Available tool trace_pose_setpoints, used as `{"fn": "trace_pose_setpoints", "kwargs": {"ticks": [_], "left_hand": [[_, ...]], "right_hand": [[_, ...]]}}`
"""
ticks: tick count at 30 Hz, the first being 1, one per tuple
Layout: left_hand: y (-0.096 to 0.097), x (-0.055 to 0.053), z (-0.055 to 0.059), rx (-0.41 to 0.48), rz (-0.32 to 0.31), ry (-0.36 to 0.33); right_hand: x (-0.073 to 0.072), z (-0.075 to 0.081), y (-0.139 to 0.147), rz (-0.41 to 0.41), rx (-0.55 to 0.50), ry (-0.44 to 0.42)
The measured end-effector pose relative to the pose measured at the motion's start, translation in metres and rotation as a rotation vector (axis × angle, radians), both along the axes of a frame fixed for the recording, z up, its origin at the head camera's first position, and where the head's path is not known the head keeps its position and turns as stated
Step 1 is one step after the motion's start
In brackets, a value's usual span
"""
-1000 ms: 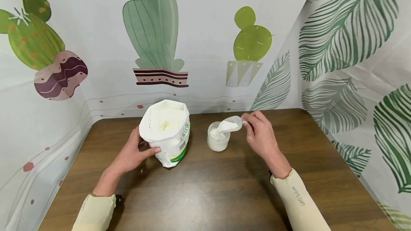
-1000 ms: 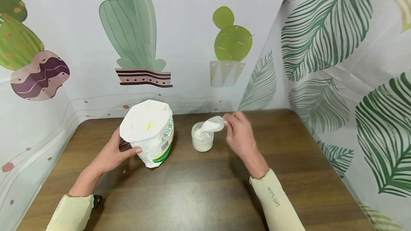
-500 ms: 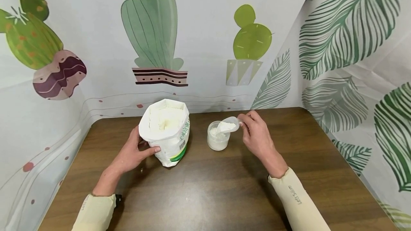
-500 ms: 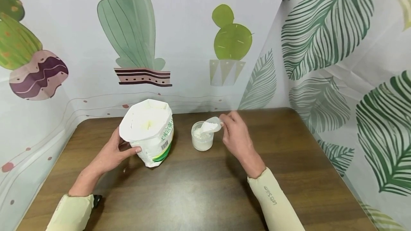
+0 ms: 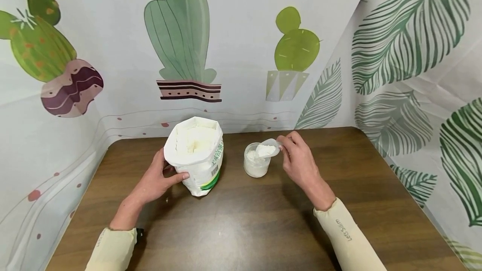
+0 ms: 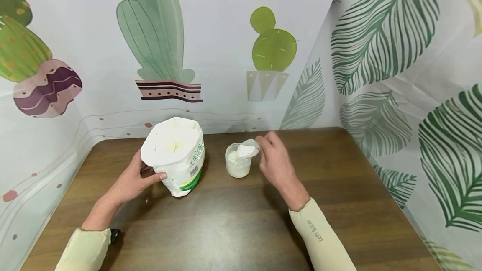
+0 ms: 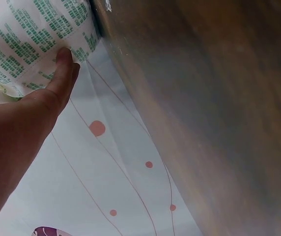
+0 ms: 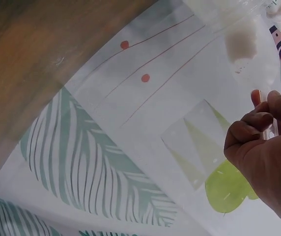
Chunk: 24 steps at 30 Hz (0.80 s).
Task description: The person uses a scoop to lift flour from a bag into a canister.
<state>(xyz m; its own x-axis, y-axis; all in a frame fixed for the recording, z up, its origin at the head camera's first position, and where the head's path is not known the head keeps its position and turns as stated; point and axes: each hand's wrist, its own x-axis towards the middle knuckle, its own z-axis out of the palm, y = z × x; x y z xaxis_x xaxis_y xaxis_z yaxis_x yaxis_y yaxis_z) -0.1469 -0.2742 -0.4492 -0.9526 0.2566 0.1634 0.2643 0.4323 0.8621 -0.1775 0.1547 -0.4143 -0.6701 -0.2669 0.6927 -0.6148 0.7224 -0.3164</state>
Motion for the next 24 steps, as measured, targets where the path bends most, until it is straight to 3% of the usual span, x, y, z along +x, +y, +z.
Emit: {"fn": "trace_pose_setpoints", "kwargs": {"ticks": [24], "left_hand": [[-0.0007,-0.0005,-0.0023,-0.005,0.003,0.007]], "right_hand": [[0.0021,-0.0013,-0.005,0.011,0.032,0.02]]}}
